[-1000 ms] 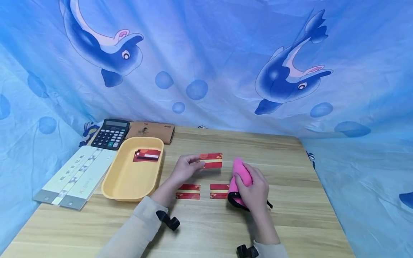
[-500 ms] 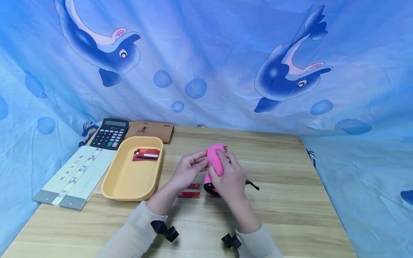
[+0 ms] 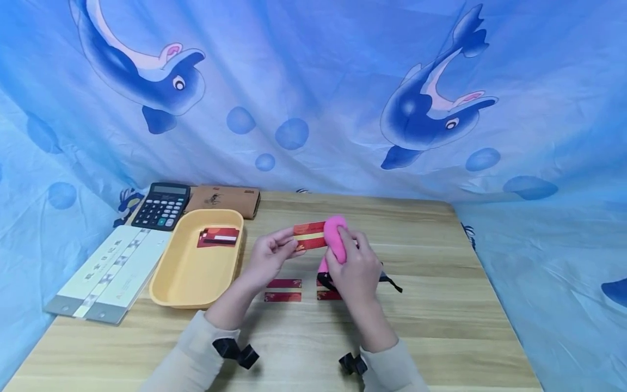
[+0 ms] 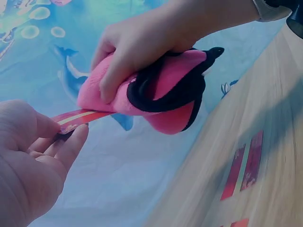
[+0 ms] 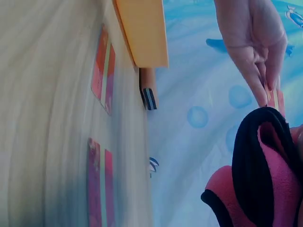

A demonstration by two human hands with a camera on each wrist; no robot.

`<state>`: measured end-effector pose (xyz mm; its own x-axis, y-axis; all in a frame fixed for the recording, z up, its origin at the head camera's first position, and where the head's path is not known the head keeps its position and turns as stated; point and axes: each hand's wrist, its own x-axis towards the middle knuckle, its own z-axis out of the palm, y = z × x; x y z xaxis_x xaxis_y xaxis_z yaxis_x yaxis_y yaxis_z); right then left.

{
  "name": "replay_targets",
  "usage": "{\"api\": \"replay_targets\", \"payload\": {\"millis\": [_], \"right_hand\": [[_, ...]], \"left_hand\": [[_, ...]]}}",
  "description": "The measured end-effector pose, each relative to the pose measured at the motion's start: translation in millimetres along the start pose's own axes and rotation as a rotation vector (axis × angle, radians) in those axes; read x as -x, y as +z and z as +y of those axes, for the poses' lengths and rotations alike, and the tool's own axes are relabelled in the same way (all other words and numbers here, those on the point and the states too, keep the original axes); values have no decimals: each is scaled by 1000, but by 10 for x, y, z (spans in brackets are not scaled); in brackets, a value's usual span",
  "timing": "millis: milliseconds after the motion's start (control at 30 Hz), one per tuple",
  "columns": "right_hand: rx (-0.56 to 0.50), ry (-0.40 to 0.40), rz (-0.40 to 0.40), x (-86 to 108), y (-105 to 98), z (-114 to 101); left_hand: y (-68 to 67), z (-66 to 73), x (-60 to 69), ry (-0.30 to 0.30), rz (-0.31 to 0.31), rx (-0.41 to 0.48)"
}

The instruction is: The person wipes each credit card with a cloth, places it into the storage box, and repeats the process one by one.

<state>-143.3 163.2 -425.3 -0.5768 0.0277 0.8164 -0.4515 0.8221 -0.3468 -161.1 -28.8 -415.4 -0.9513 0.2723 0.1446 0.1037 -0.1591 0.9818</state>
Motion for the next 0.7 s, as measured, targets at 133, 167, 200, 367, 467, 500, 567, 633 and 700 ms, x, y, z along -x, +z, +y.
{"api": "replay_targets", "payload": {"millis": [133, 167, 200, 367, 467, 500, 567, 633, 700], "right_hand": [[-29, -66, -41, -11, 15, -96], [-48, -91, -60, -7, 22, -137], [-73, -109, -74, 0, 27, -179], [-134, -125, -97, 51, 50, -285], [-102, -74, -80, 65, 47, -228], [-86, -54, -69, 69, 46, -194], [-52, -16, -47, 69, 42, -125], [-20, 16, -33, 69, 35, -73], [-9, 16, -31, 72, 38, -56]], "left_hand": [[40, -11, -31, 21, -45, -29], [53, -20, -39, 30, -55, -49], [65, -29, -45, 39, -62, -70], [55, -50, -29, 40, -55, -105], [17, -43, -12, 22, -39, -55], [3, -38, -7, 12, -29, -38], [-21, -27, 4, 2, -8, -13], [-33, -24, 13, -6, 14, -4], [-30, -40, 16, 10, 11, -13]]}}
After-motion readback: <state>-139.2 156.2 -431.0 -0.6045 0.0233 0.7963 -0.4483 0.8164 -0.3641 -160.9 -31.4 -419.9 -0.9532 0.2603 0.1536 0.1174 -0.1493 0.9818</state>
